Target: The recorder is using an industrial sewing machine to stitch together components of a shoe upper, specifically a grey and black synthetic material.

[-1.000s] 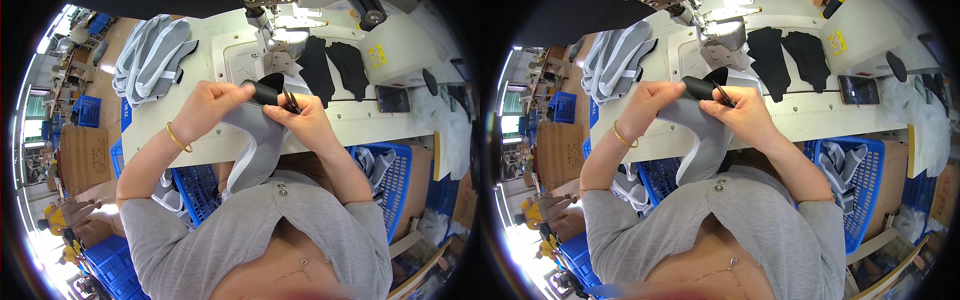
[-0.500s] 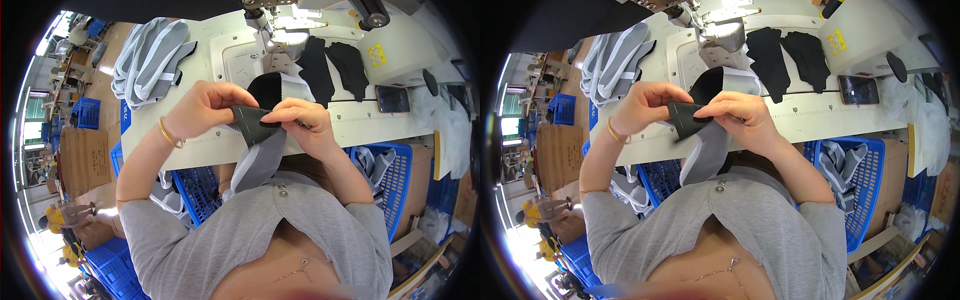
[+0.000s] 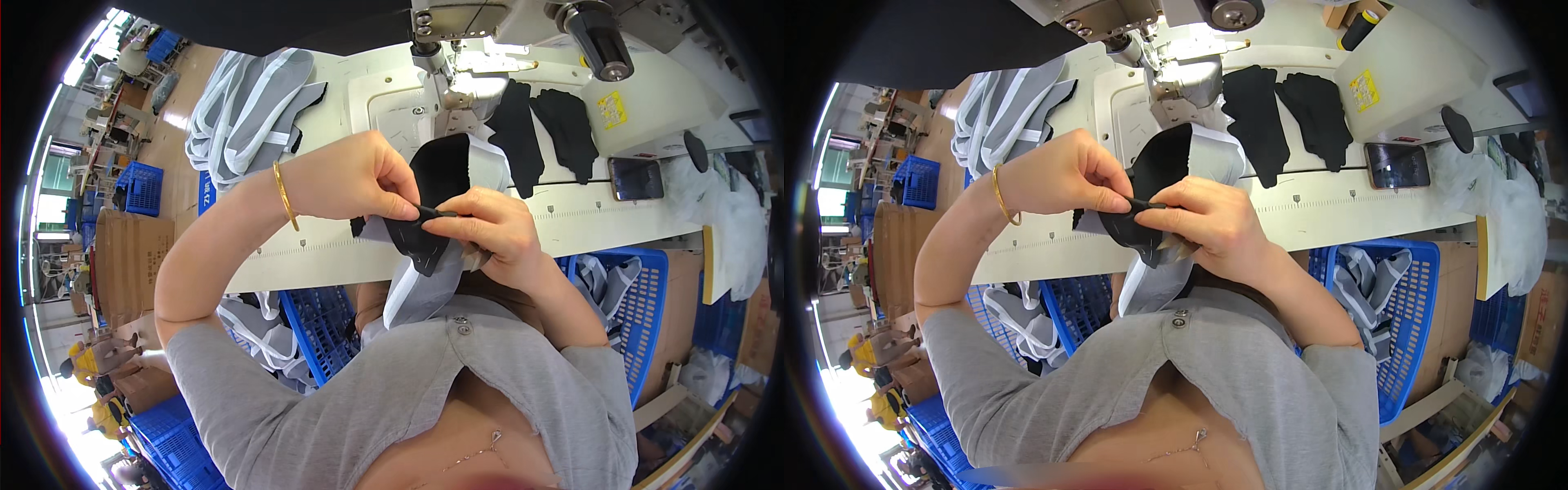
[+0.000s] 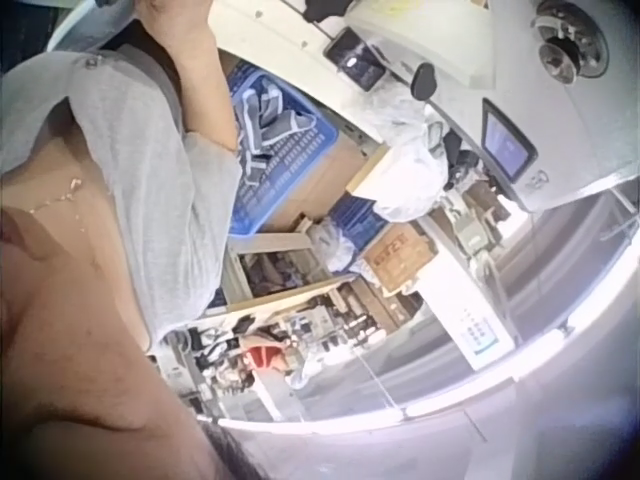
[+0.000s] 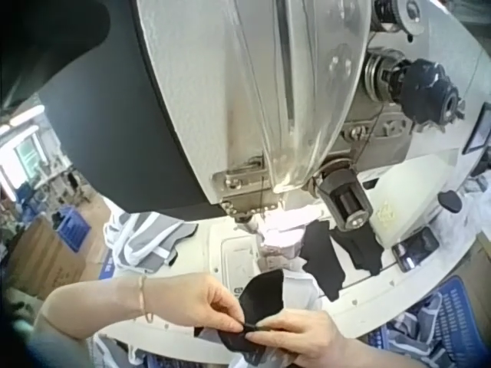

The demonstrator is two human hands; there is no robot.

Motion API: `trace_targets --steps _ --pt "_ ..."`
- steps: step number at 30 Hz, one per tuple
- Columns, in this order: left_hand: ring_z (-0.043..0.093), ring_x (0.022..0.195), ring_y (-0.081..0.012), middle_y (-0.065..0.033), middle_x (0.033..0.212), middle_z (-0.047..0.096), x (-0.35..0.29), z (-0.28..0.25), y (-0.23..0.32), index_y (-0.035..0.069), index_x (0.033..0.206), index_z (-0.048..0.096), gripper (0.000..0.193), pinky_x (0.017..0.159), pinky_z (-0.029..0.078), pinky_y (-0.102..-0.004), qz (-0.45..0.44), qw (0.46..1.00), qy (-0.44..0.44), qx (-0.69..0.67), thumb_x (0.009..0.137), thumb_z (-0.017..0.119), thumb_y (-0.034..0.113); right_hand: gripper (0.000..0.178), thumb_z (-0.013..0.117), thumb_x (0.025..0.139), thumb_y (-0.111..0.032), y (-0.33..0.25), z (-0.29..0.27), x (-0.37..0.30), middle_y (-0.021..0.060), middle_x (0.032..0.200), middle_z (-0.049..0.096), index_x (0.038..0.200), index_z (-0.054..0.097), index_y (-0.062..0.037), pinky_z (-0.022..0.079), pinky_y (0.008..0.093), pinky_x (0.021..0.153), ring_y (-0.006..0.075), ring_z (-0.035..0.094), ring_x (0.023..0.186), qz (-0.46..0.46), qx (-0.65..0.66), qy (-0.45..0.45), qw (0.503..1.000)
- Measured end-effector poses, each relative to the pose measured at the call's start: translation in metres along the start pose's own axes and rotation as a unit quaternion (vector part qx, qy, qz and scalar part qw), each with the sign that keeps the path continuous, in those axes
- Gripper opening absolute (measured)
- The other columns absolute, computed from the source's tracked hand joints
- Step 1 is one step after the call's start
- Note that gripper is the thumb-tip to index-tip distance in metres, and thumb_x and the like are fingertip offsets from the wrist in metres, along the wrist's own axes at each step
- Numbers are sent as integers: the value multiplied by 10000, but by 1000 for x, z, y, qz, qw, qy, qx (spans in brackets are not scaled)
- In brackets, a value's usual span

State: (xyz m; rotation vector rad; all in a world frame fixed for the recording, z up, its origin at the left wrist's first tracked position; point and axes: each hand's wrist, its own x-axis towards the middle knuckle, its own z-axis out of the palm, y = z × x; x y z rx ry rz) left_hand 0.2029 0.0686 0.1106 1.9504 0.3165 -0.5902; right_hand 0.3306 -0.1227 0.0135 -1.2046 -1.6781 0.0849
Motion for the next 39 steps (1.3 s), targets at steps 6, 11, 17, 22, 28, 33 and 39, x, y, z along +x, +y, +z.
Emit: trace_targets --steps 6,11,17,22,28,33,39 --pt "562 587 -130 -63 656 619 -4 16 3 -7 815 669 96 543 439 -282 166 956 145 192 760 737 31 163 614 796 46 -14 -10 13 108 758 652 946 660 0 451 301 568 233 595 630 205 155 31 966" --pt "578 612 -168 -83 708 626 -4 17 5 1 845 670 119 578 457 -294 158 956 163 188 761 738 50 123 711 820 -86 -5 -9 14 109 732 625 903 657 -14 454 335 563 247 597 630 119 7 -34 992" --pt "572 647 -137 -72 718 623 -4 8 -1 6 843 686 112 599 450 -271 101 969 124 190 807 737 98 140 709 797 -67 -5 -10 12 120 758 639 904 638 -12 482 362 582 280 626 665 114 -16 -39 993" --pt "563 659 -122 -53 724 622 -5 10 0 2 836 686 102 610 451 -271 102 977 122 142 797 739 80 138 709 798 -66 -5 -8 10 114 757 640 901 633 -13 482 361 578 280 627 660 104 -16 -28 994" --pt "567 685 -116 -44 751 632 -6 13 1 -5 828 670 107 638 458 -265 131 963 175 160 785 741 62 124 710 822 -86 -5 -11 11 108 745 638 898 633 -25 480 361 575 273 628 656 113 -34 -24 993" --pt "566 711 -96 -27 766 637 -2 11 -7 -3 834 675 103 681 465 -249 141 961 229 64 786 744 57 95 696 862 -100 -4 -8 9 104 728 635 888 645 -23 464 335 555 255 605 610 158 -3 39 987" --pt "571 755 -74 -10 802 652 5 1 -14 -3 859 687 96 717 475 -238 121 963 239 -1 819 731 73 75 680 874 -82 -10 -11 11 105 737 643 894 657 -13 441 308 539 201 591 593 230 38 43 972"
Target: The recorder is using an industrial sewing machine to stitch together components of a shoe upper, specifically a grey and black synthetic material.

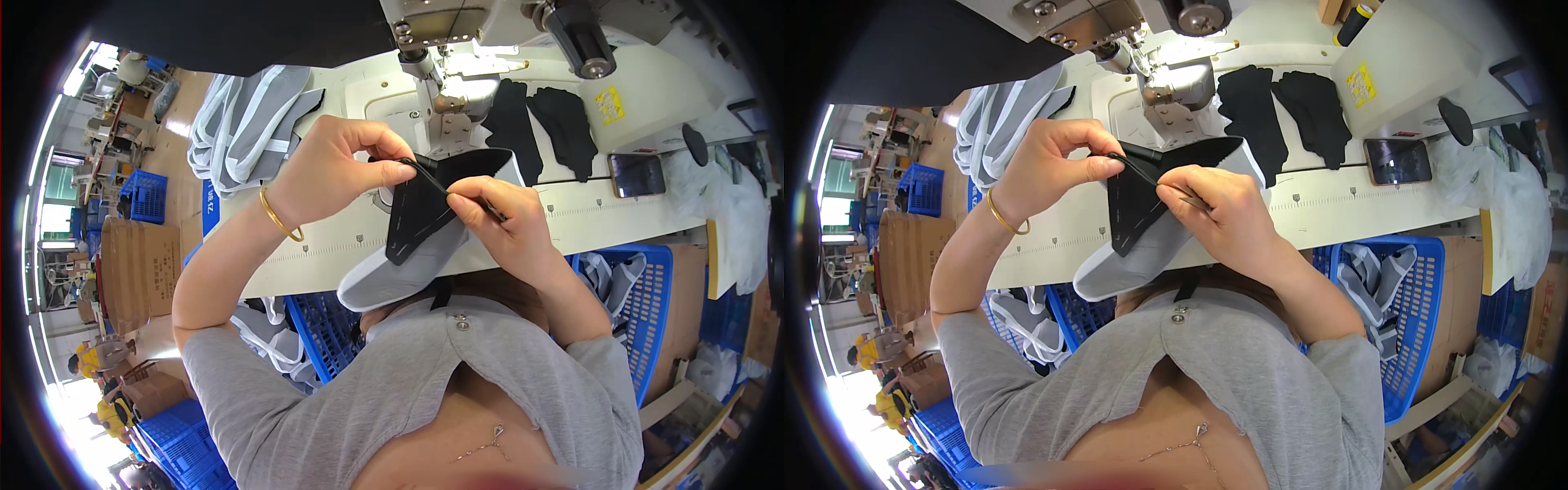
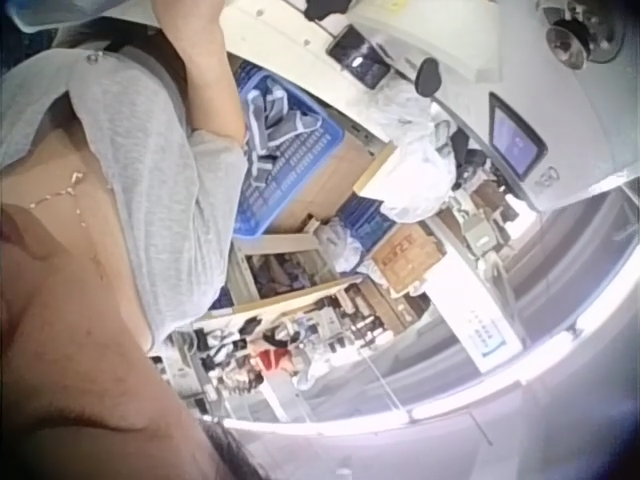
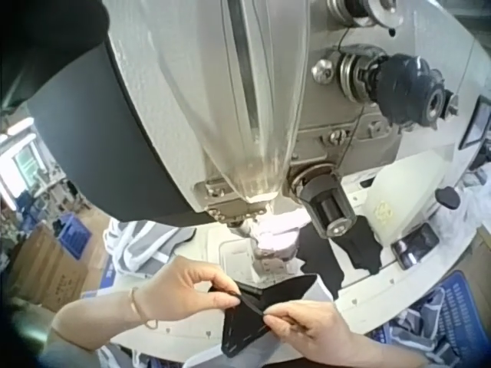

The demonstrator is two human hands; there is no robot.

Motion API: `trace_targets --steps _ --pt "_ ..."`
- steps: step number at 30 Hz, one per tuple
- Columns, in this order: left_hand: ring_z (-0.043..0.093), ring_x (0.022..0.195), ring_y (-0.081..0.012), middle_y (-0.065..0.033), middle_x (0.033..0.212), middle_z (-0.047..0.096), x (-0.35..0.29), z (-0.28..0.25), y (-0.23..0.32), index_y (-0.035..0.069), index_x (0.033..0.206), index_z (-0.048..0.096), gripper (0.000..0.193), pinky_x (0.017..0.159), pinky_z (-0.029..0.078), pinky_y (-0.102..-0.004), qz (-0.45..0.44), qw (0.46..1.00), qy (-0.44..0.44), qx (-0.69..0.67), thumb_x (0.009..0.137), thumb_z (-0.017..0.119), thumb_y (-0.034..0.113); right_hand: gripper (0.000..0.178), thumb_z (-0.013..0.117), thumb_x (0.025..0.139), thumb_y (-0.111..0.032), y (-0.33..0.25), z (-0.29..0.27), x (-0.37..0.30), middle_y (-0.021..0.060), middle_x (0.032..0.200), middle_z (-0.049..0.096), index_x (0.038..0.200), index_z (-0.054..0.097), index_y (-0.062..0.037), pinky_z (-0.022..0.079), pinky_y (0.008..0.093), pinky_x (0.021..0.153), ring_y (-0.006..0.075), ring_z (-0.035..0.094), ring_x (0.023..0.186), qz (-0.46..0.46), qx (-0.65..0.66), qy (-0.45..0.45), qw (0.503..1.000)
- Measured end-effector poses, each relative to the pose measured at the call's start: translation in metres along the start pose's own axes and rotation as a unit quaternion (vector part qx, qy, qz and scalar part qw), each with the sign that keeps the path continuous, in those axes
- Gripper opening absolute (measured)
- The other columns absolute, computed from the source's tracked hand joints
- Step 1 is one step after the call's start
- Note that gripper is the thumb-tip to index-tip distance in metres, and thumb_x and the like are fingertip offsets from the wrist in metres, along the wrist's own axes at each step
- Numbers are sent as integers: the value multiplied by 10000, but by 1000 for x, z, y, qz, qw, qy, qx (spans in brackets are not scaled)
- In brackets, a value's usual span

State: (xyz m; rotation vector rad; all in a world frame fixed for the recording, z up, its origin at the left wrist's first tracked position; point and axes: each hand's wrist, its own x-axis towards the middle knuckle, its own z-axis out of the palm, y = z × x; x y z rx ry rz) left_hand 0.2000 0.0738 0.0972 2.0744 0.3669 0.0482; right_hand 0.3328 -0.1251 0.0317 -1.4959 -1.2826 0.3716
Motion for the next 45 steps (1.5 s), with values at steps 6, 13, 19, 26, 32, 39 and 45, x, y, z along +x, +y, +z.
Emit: trace_targets --steps 6,13,19,26,32,39,45 --pt "596 777 -66 5 844 655 26 -20 5 13 919 686 109 729 486 -218 14 997 -65 -36 847 714 91 110 659 896 -100 -6 -5 8 46 636 580 877 655 8 400 264 515 86 505 547 91 82 4 993" --pt "629 838 -107 -31 885 683 67 -29 -13 5 1002 701 200 795 496 -260 -18 985 7 -172 814 741 61 156 638 919 -130 2 2 29 -58 629 508 848 649 8 325 210 518 13 407 594 99 179 104 973" --pt "627 835 -134 -50 949 694 83 -32 -31 6 998 705 221 777 490 -272 18 979 59 -196 801 739 100 171 649 915 -153 10 0 39 -64 632 507 850 660 4 321 206 529 12 408 599 75 194 137 969" --pt "542 1121 -158 -79 1173 639 83 -34 -36 5 1083 674 217 1030 351 -310 -18 984 -15 -174 922 565 101 167 653 914 -156 10 -2 35 -63 634 515 851 666 -1 320 208 525 13 412 597 76 191 143 968" --pt "541 1133 -172 -75 1135 648 77 -24 -23 -2 1094 676 230 1040 347 -308 -32 981 31 -189 938 534 90 149 644 916 -135 10 1 35 -60 630 511 853 662 -1 317 213 513 11 405 586 79 206 144 964" --pt "590 1090 -253 -150 1142 648 51 -37 17 69 1173 663 335 964 440 -332 -83 948 79 297 898 650 260 145 633 916 -124 0 9 37 -53 626 510 840 653 -2 318 215 512 10 403 586 87 200 141 966" --pt "601 1101 -317 -160 1143 642 -28 2 41 -19 1109 653 377 933 484 -413 229 851 199 429 797 723 182 129 630 918 -109 1 8 35 -42 619 514 859 648 5 327 215 509 13 411 580 83 147 142 975"
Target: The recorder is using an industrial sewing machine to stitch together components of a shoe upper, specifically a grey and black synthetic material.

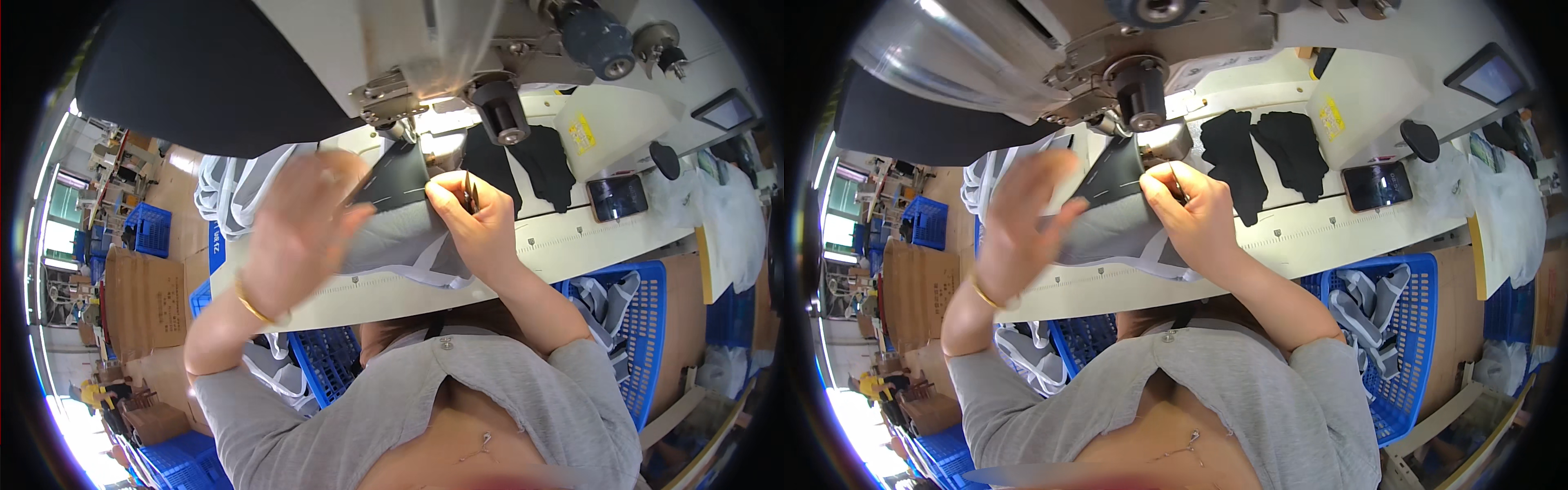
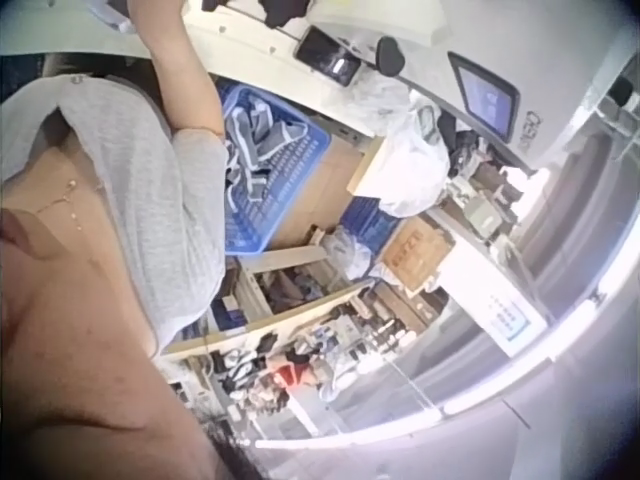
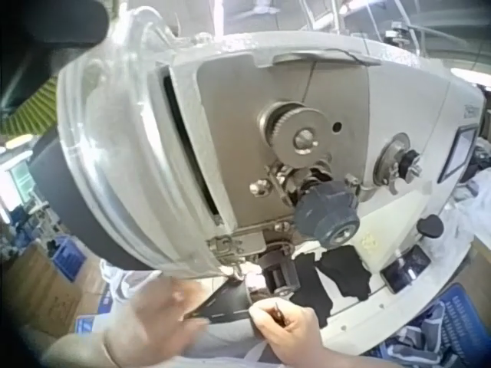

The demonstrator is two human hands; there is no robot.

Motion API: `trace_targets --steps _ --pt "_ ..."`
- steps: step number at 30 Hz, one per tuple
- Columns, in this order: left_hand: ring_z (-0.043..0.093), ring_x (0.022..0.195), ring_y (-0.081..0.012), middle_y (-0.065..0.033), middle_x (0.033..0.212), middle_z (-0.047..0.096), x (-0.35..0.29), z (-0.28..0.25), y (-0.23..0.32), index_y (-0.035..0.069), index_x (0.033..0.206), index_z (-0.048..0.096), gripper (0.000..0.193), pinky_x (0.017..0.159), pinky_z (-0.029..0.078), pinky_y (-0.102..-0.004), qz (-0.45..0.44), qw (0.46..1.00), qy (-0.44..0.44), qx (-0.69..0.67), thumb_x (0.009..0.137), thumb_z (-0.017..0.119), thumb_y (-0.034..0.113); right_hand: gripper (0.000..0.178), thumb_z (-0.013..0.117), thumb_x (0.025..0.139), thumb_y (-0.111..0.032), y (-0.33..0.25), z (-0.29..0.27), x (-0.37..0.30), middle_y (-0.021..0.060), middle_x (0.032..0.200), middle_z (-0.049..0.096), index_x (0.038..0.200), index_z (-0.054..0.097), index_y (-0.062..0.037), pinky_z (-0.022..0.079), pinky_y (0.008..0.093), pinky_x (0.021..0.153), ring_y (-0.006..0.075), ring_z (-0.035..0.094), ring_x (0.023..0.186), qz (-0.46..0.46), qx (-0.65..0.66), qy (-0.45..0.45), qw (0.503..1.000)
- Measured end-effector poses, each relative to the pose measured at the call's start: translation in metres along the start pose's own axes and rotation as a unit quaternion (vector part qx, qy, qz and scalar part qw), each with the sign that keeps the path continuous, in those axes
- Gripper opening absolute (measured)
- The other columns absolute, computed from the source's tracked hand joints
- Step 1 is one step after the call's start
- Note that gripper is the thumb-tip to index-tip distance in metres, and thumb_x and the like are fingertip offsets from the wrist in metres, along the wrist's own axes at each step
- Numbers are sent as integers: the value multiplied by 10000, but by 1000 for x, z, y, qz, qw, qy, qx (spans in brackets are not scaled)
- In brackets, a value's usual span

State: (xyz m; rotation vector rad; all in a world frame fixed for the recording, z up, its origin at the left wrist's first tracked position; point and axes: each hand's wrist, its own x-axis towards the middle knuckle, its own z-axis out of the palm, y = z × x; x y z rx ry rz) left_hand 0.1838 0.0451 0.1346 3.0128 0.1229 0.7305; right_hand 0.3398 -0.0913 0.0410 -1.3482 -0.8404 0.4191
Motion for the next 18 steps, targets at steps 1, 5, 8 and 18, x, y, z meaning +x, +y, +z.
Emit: trace_targets --steps 1,5,8,18 --pt "599 1109 -323 -157 1145 642 -3 15 6 -36 1098 650 379 942 488 -419 61 998 19 28 775 716 152 129 630 920 -108 0 2 -1 -41 618 517 864 647 7 332 214 509 11 414 581 -3 14 6 1000" --pt "606 1116 -310 -157 1151 640 0 49 19 -59 1084 650 396 950 510 -406 118 988 65 74 708 670 61 125 626 927 -99 3 6 -4 -33 635 542 879 649 15 361 214 516 13 440 592 -23 43 12 999" --pt "613 1098 -287 -143 1146 637 -3 65 9 -61 1066 646 412 958 517 -398 130 982 115 80 675 627 65 122 625 925 -92 7 7 -6 -21 660 574 890 653 21 386 214 532 19 471 610 -25 49 16 998" --pt "675 1001 -287 -163 1062 690 2 80 -2 -57 944 690 330 872 564 -387 177 963 199 50 644 633 69 137 627 929 -114 7 7 -7 -10 693 594 917 659 19 407 215 562 19 481 638 -8 77 13 997"
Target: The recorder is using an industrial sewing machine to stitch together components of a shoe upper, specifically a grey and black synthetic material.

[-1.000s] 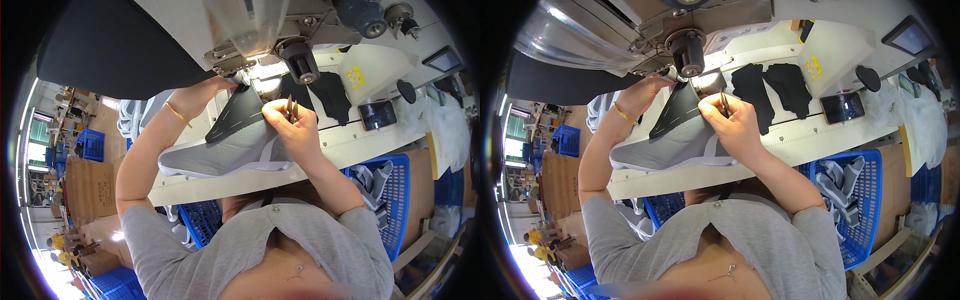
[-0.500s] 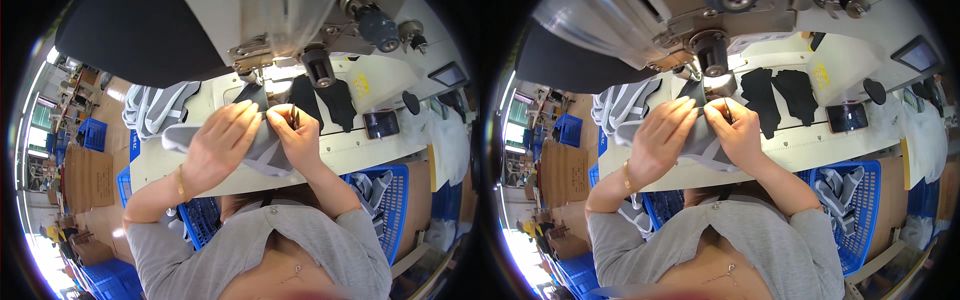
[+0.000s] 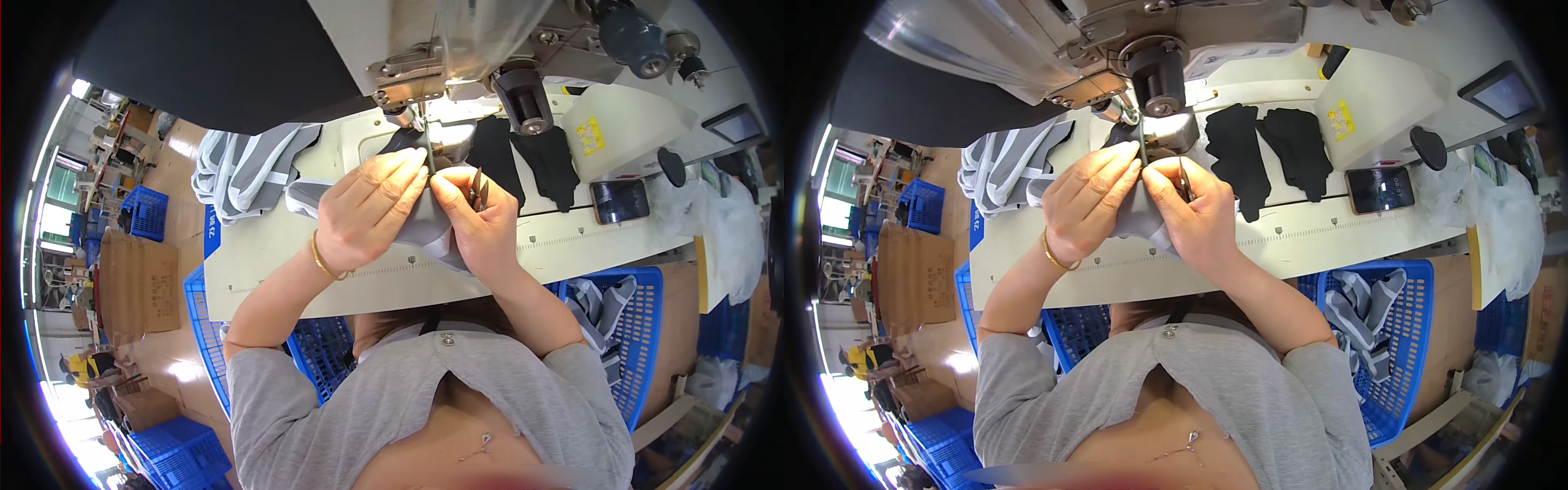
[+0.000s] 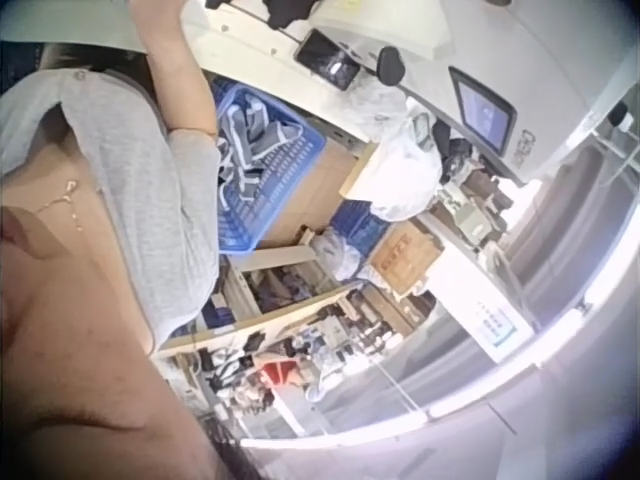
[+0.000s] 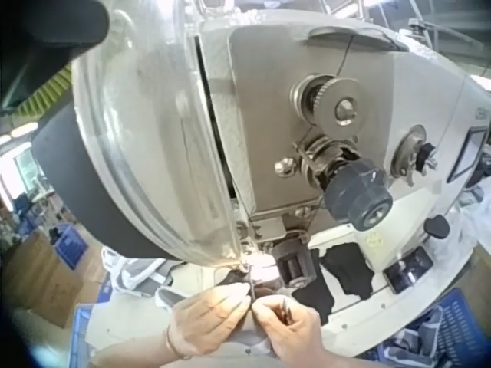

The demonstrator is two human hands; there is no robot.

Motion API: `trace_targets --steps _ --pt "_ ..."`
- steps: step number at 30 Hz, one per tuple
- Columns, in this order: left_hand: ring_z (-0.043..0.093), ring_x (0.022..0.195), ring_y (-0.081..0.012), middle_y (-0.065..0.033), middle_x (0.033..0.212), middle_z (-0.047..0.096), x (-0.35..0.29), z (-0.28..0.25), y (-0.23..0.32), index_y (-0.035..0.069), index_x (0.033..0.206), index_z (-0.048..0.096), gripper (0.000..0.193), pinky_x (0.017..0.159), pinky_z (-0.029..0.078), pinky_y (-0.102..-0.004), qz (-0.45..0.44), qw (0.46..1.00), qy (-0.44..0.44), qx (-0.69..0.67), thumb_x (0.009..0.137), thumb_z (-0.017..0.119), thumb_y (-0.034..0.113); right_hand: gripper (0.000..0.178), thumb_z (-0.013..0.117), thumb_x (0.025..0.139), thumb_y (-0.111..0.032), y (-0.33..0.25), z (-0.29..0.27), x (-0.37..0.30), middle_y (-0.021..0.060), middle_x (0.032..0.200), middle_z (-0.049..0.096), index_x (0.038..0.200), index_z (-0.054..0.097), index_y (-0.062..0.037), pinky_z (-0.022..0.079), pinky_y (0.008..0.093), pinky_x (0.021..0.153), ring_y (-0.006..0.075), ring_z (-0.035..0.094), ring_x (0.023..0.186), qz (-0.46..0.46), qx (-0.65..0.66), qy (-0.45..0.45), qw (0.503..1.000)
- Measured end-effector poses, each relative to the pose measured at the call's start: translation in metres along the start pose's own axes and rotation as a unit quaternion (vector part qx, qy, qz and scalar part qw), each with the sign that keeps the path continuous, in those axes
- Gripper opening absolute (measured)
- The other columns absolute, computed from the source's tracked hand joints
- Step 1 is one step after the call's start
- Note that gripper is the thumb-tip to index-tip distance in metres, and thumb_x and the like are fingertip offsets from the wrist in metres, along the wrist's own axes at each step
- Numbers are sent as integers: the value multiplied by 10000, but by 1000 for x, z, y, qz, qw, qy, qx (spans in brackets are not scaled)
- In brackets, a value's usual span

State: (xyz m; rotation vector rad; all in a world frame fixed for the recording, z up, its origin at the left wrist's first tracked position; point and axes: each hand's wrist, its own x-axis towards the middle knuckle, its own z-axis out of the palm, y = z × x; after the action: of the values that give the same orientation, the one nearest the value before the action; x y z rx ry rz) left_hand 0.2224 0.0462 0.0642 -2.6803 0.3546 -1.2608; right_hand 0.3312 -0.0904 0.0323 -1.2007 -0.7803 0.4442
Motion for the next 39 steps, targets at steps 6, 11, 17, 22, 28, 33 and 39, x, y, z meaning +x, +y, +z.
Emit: trace_targets --steps 6,11,17,22,28,33,39 --pt "689 980 -284 -174 1027 700 -1 -4 -11 -62 898 687 279 850 577 -375 27 999 -8 -16 662 627 73 142 629 936 -130 4 0 -2 -20 682 576 919 659 8 381 212 546 17 459 625 -15 -4 11 1000" --pt "687 989 -279 -178 1042 695 5 -9 -6 -70 907 684 294 853 575 -373 23 999 -21 -13 655 625 70 154 618 947 -139 2 -1 -2 -44 673 547 916 660 6 345 207 527 4 424 611 4 -6 6 1000" --pt "687 980 -281 -180 1038 689 10 -8 -8 -77 925 676 328 842 576 -369 25 999 -35 -5 636 622 68 159 619 948 -142 1 -1 2 -57 679 546 913 661 7 339 201 534 -2 416 617 15 16 9 1000" --pt "689 952 -283 -171 1011 688 17 -9 -10 -69 923 673 347 817 581 -365 31 999 -42 -4 608 629 71 150 630 938 -137 12 0 10 -54 672 551 887 665 0 342 208 536 2 414 616 -34 51 30 998" --pt "686 909 -269 -142 973 686 20 -7 -12 -52 904 676 336 790 586 -360 25 999 -33 27 593 629 66 134 633 927 -121 3 1 17 -23 728 610 897 679 2 411 216 614 24 484 680 32 65 18 997" --pt "659 900 -244 -117 963 667 20 -6 -11 -38 936 675 344 771 565 -346 5 999 -25 39 613 636 73 132 632 921 -120 2 -6 19 -28 704 599 899 677 2 400 222 586 27 476 650 11 13 8 1000" --pt "630 856 -241 -95 949 625 26 8 5 -24 943 675 340 745 539 -356 -67 996 16 61 620 642 79 143 636 915 -139 -2 -17 13 -32 645 563 874 662 -4 377 239 532 31 456 597 8 -41 -2 999"
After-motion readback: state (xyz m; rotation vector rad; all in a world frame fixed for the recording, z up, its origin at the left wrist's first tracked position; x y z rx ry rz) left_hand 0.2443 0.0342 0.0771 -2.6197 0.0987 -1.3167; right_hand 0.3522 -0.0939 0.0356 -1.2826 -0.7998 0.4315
